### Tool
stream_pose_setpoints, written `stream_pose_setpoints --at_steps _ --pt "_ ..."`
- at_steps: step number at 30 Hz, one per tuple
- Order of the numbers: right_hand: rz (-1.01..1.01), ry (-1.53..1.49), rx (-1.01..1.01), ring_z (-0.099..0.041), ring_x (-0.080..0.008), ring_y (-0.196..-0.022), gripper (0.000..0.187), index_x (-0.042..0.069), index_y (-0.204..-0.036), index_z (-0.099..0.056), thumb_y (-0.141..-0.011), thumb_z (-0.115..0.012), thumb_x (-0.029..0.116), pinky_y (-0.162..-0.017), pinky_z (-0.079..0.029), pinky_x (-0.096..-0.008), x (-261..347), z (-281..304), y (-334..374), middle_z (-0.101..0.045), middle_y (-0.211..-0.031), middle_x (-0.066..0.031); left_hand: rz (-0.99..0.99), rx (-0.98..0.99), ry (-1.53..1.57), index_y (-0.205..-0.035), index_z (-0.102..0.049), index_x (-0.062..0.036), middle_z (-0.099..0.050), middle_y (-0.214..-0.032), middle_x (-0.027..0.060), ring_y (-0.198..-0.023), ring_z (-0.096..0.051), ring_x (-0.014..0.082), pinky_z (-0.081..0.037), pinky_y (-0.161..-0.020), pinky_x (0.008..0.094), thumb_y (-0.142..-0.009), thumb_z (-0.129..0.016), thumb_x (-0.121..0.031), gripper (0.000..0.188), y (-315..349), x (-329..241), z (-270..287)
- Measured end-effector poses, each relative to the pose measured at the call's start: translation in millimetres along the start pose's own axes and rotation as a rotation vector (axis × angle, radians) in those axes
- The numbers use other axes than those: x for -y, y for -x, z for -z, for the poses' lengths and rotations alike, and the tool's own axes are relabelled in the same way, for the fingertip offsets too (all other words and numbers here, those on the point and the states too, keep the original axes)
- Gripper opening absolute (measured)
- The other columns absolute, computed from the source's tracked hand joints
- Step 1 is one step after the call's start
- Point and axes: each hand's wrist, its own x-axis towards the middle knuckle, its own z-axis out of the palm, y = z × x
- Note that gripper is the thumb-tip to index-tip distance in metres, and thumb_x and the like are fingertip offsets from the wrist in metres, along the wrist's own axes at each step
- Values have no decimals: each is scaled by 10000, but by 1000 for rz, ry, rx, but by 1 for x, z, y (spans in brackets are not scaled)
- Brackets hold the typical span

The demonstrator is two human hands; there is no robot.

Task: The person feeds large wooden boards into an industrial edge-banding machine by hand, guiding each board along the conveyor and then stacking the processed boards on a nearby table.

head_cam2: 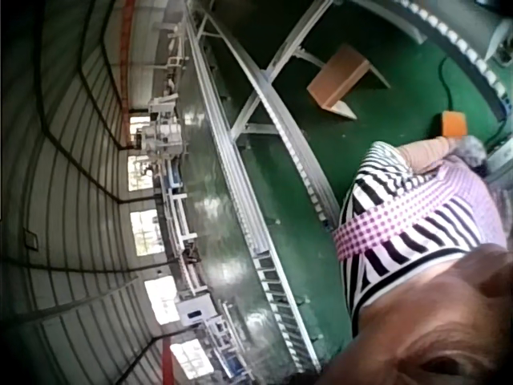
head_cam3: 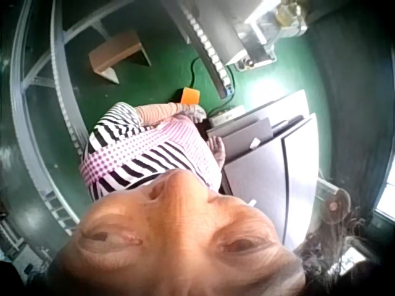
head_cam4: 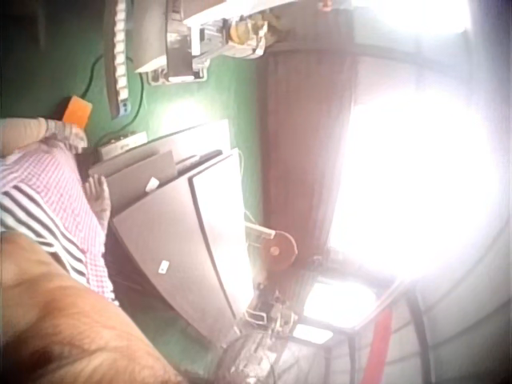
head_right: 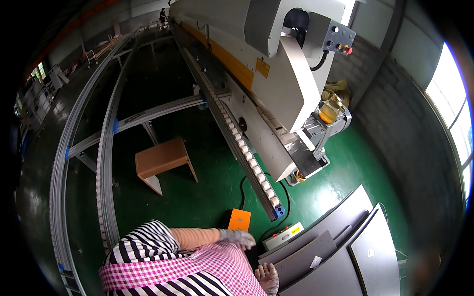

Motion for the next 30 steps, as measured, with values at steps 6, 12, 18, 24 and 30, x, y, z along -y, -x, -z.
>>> stream_pose_setpoints --at_steps 6,12,18,24,30 --pt "-35 -46 103 -570 -247 -1010 207 103 -988 -644 -836 -631 243 -864 -490 -416 23 -17 0 -641 -1034 -83 -43 -892 437 -1133 -527 -57 -626 -1064 134 -872 -635 253 -531 -741 360 -894 -542 -319 354 115 -4 103" --pt "25 -28 62 -612 -248 -944 221 102 -974 -654 -821 -642 260 -812 -515 -404 31 -47 10 -656 -1008 -68 -282 -1327 759 -1144 -535 -83 -642 -1064 132 -914 -639 282 -528 -793 434 -921 -512 -269 292 170 12 186" --pt "120 23 228 -454 -248 -1213 439 93 -1230 -544 -897 -535 379 -1020 -355 -424 30 -49 13 -538 -1274 -85 -321 -1296 842 -1182 -524 -66 -637 -1080 138 -958 -627 284 -517 -830 435 -929 -495 -265 324 171 12 191" --pt "128 17 118 -543 -261 -1052 336 99 -1104 -600 -874 -544 337 -857 -455 -432 40 -52 1 -595 -1132 -95 -352 -1279 877 -1187 -520 -68 -632 -1092 130 -961 -622 274 -513 -829 425 -921 -497 -264 331 170 13 195" --pt "82 -67 54 -649 -240 -862 191 92 -964 -657 -842 -602 228 -721 -560 -384 42 -62 2 -676 -945 -66 -381 -1293 869 -1199 -512 -82 -632 -1090 110 -946 -622 253 -503 -833 416 -917 -494 -282 346 177 7 198"
